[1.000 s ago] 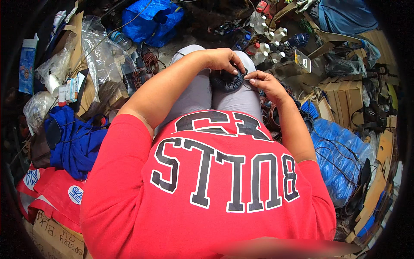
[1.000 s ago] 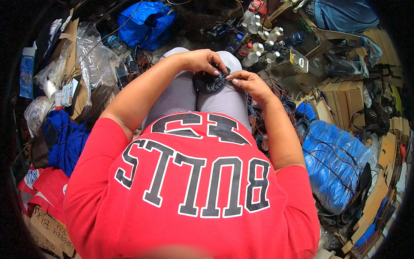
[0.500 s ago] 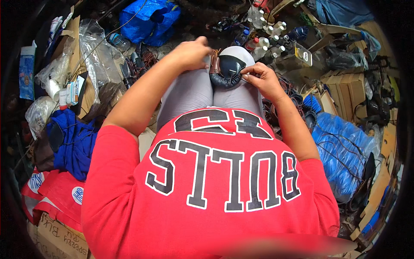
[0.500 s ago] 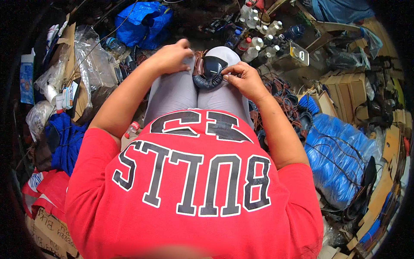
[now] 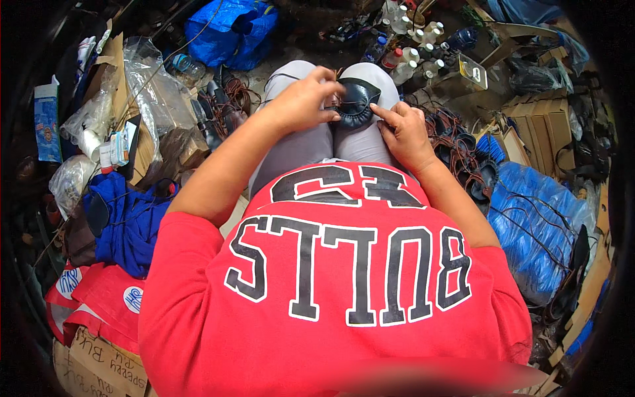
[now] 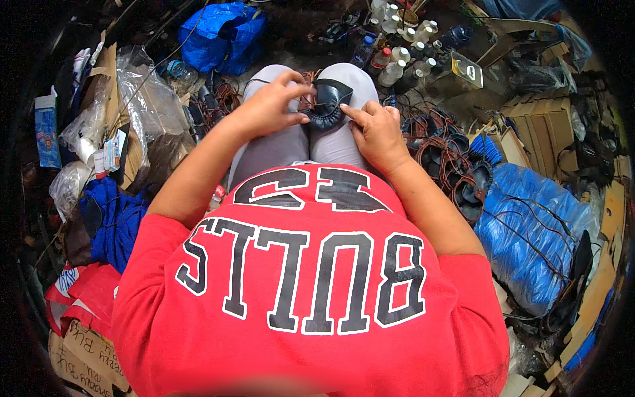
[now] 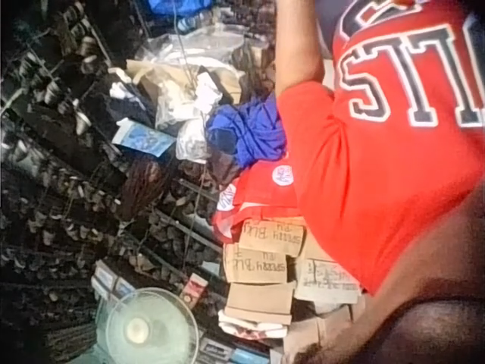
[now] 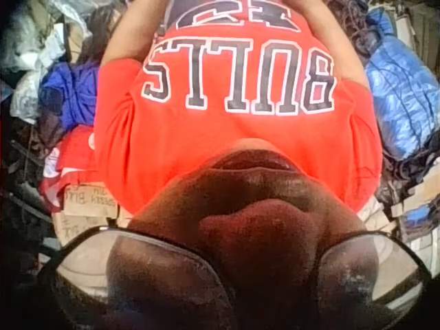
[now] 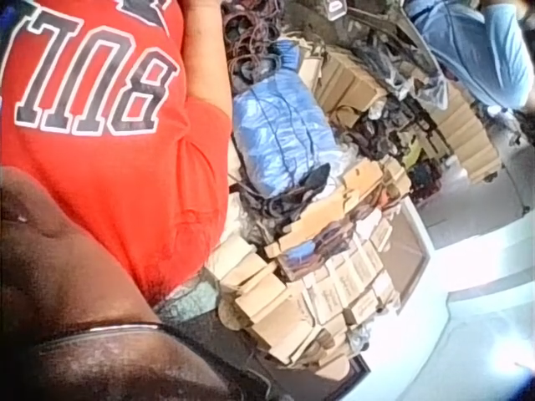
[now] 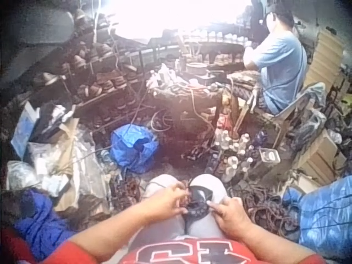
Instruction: Manually stitching a black leather shoe component using a needle and thread.
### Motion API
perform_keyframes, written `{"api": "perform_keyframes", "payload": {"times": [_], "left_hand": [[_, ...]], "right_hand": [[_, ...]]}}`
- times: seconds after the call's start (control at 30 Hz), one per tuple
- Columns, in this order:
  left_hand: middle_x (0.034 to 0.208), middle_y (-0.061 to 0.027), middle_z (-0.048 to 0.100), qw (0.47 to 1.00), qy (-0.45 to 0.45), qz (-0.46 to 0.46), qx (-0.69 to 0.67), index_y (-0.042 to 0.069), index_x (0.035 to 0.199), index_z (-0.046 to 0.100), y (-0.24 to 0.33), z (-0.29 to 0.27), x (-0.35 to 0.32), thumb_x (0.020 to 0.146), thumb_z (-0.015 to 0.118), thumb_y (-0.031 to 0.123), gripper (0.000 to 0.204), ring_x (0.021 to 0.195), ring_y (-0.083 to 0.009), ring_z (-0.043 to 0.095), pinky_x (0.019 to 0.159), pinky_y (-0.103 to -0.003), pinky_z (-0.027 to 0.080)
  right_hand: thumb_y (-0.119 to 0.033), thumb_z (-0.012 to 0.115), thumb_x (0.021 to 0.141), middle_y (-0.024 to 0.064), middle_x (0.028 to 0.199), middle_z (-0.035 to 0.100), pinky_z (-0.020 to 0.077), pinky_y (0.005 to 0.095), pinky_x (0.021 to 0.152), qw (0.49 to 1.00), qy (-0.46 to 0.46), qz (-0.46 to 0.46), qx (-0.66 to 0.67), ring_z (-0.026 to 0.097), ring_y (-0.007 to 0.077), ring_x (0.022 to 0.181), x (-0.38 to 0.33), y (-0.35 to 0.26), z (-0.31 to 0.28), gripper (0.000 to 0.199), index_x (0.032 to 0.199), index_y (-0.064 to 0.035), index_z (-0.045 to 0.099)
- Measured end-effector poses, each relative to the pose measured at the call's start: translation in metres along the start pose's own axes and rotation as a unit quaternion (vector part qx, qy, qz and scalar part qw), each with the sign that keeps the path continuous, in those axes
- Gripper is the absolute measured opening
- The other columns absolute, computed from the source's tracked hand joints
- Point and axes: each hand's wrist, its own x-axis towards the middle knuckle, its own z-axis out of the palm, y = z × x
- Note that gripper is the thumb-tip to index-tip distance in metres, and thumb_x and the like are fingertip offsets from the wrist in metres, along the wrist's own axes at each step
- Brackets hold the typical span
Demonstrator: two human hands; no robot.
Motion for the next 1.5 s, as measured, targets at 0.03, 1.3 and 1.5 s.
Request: {"api": "perform_keyframes", "payload": {"times": [0.03,1.3,1.5], "left_hand": [[0.105,-0.0118,0.054,0.999,-0.04,0.004,0.015,0.009,0.095,0.064,0.001,0.002,0.003,0.071,0.071,0.013,0.025,0.099,-0.0275,0.055,0.083,-0.036,0.045],[0.076,-0.0024,0.046,0.983,0.078,0.015,-0.167,0.015,0.089,0.073,-0.019,0.041,0.019,0.071,0.069,0.0,0.024,0.075,-0.0169,0.045,0.068,-0.027,0.041],[0.073,-0.0058,0.052,0.983,0.036,-0.012,-0.179,0.017,0.086,0.073,-0.012,0.038,0.028,0.071,0.07,0.008,0.018,0.076,-0.0227,0.051,0.07,-0.031,0.043]], "right_hand": [[-0.008,0.063,0.076,0.0064,0.077,0.054,0.0358,0.0356,0.075,1.0,0.0,-0.012,-0.013,0.052,0.0243,0.073,0.001,0.0,-0.001,0.033,0.107,-0.016,0.065],[0.0,0.055,0.083,-0.0002,0.087,0.049,0.0404,0.0223,0.074,0.934,-0.189,0.147,0.266,0.049,0.0104,0.081,0.036,0.042,-0.013,0.025,0.099,-0.0127,0.069],[0.003,0.054,0.077,-0.0004,0.085,0.052,0.04,0.0228,0.076,0.906,-0.208,0.139,0.34,0.049,0.0098,0.081,0.035,0.047,-0.013,0.032,0.101,-0.0108,0.069]]}}
